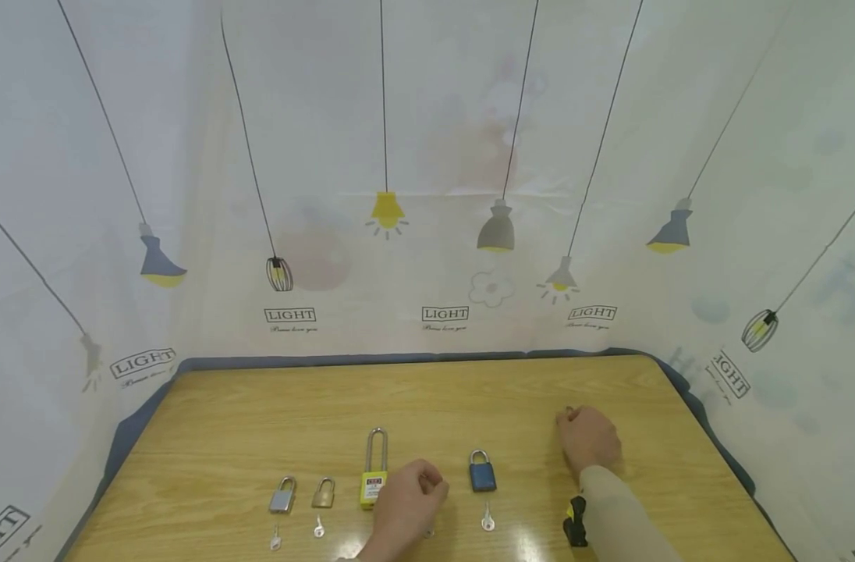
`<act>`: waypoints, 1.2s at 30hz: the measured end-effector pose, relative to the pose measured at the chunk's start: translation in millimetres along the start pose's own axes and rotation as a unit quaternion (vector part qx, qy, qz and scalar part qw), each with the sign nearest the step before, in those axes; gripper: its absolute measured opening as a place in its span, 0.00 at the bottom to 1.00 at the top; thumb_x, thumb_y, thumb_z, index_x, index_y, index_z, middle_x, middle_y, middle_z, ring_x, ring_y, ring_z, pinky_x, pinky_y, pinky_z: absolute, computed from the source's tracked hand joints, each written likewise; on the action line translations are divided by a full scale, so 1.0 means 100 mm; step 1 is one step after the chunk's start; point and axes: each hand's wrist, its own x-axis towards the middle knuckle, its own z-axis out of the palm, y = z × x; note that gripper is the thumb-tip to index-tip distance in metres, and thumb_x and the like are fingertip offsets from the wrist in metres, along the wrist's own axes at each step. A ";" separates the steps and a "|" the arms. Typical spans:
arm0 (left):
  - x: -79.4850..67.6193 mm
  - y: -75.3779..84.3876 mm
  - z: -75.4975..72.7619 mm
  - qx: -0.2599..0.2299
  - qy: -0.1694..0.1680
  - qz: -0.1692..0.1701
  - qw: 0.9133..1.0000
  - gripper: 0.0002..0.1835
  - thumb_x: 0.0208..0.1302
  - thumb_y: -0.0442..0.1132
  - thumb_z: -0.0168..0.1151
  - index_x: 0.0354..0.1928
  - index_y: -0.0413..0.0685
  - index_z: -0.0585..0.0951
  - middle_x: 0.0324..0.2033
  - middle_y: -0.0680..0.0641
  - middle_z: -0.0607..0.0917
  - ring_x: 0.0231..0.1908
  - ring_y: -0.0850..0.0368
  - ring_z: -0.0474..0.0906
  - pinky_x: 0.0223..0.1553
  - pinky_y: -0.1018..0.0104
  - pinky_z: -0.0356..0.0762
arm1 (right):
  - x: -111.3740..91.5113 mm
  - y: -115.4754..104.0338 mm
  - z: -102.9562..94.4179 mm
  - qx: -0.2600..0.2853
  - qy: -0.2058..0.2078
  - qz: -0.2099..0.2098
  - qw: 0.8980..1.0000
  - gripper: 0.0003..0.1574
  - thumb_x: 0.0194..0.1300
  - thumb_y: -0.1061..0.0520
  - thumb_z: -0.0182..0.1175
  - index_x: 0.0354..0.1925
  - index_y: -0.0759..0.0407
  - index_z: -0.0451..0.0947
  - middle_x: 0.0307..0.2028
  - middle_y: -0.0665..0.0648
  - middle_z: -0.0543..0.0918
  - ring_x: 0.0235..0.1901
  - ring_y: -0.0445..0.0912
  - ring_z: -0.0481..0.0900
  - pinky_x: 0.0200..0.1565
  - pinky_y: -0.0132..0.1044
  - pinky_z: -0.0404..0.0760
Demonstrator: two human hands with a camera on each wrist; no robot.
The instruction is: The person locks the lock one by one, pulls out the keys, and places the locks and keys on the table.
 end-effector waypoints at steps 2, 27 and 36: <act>0.00 0.00 0.00 -0.002 -0.001 -0.002 1.000 0.06 0.58 0.46 0.67 0.29 0.56 0.80 0.20 0.58 0.77 0.21 0.63 0.70 0.22 0.70 0.65 | 0.00 0.00 0.00 0.006 -0.002 -0.004 1.000 0.22 0.69 0.45 0.53 0.46 0.61 0.81 0.44 0.65 0.85 0.35 0.56 0.83 0.25 0.41 0.75; -0.02 0.00 -0.02 -0.023 -0.006 0.003 1.000 0.04 0.59 0.44 0.65 0.31 0.55 0.81 0.21 0.58 0.78 0.21 0.63 0.71 0.22 0.71 0.65 | -0.11 -0.04 0.02 0.069 0.032 -0.061 0.995 0.17 0.66 0.48 0.58 0.45 0.60 0.80 0.42 0.60 0.87 0.41 0.56 0.81 0.47 0.54 0.70; -0.02 0.06 -0.06 -0.030 -0.009 0.003 1.000 0.03 0.59 0.44 0.65 0.32 0.55 0.82 0.21 0.58 0.78 0.20 0.62 0.71 0.21 0.71 0.66 | -0.22 -0.09 -0.03 0.105 0.038 -0.098 0.989 0.18 0.67 0.47 0.59 0.48 0.58 0.81 0.43 0.59 0.87 0.44 0.55 0.82 0.52 0.55 0.68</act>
